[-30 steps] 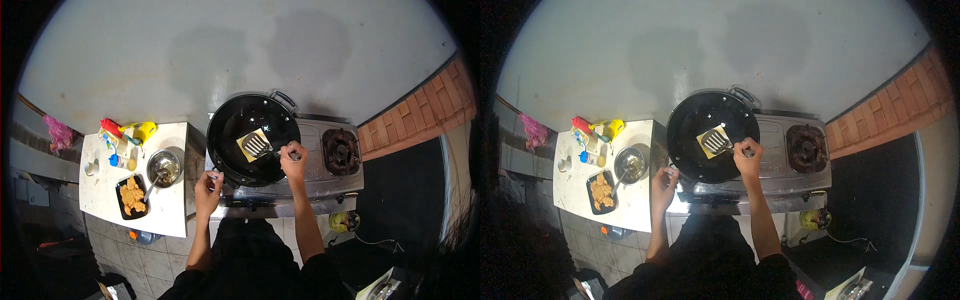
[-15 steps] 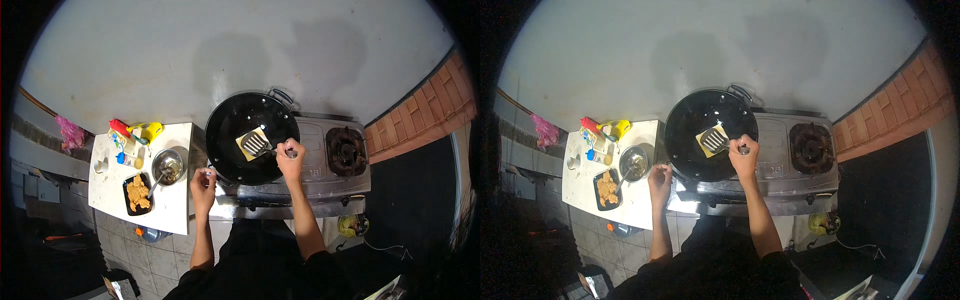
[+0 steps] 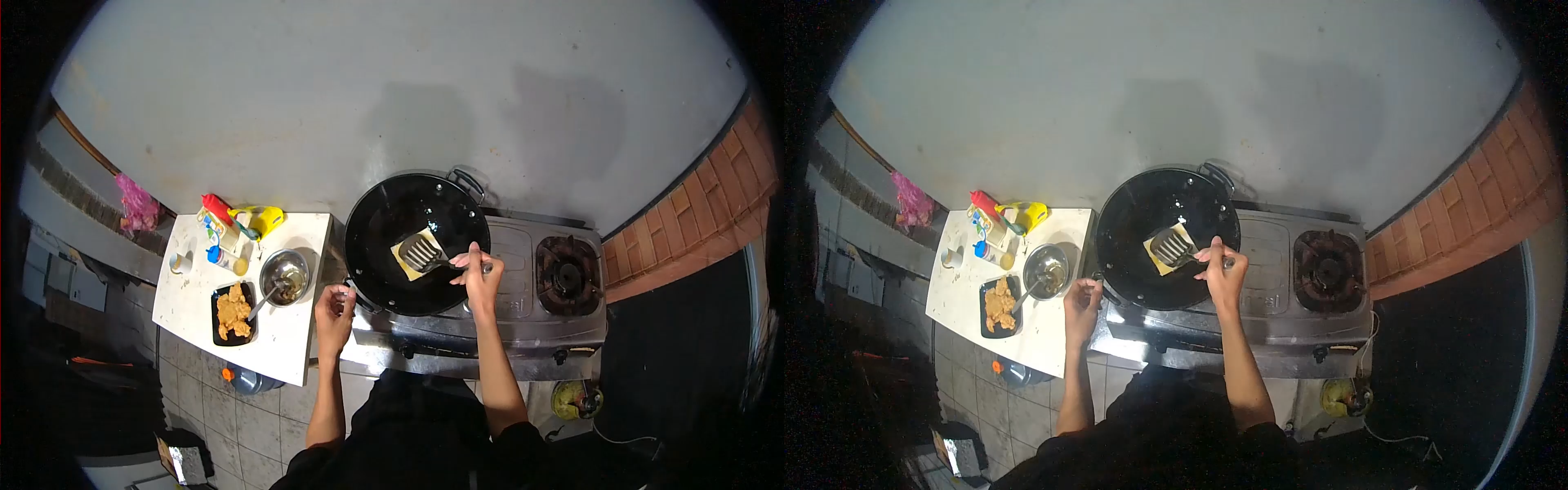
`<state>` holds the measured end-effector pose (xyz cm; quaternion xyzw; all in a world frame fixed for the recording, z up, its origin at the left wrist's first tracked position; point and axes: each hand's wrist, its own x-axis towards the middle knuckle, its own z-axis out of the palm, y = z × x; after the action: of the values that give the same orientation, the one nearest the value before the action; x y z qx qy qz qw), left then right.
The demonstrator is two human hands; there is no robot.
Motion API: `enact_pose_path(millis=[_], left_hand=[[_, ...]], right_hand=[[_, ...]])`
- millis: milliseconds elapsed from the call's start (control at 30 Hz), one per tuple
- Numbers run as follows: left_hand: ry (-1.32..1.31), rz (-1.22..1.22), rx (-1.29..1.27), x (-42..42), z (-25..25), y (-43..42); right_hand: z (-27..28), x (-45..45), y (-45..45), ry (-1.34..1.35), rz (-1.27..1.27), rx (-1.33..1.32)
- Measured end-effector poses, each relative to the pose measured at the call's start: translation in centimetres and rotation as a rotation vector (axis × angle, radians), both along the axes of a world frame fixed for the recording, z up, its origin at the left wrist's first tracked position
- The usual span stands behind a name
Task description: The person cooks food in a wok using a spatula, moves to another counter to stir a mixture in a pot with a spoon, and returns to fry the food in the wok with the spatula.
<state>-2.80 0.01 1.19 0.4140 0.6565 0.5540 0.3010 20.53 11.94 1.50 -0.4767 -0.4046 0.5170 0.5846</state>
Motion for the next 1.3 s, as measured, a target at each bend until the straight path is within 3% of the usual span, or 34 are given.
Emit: enact_pose_path(millis=[167, 600, 800, 1300], left_hand=[[-0.008, 0.029, -0.051, 0.4, 0.6, 0.0], [0.015, 0.091, -0.057, 1.0, 0.8, -0.1], [0.093, 0.070, -0.065, 0.9, 1.1, 0.1], [-0.024, 0.046, -0.058, 0.6, 0.1, -0.1]], right_hand=[[0.4, 1.0, 0.3, 0.085, 0.107, 0.027], [0.0, -0.6, 1.1, -0.366, 0.001, 0.116], [-1.2, -1.5, 1.5, -0.387, -0.101, 0.137], [-1.5, -1.0, 1.6, -0.386, -0.101, 0.132]])
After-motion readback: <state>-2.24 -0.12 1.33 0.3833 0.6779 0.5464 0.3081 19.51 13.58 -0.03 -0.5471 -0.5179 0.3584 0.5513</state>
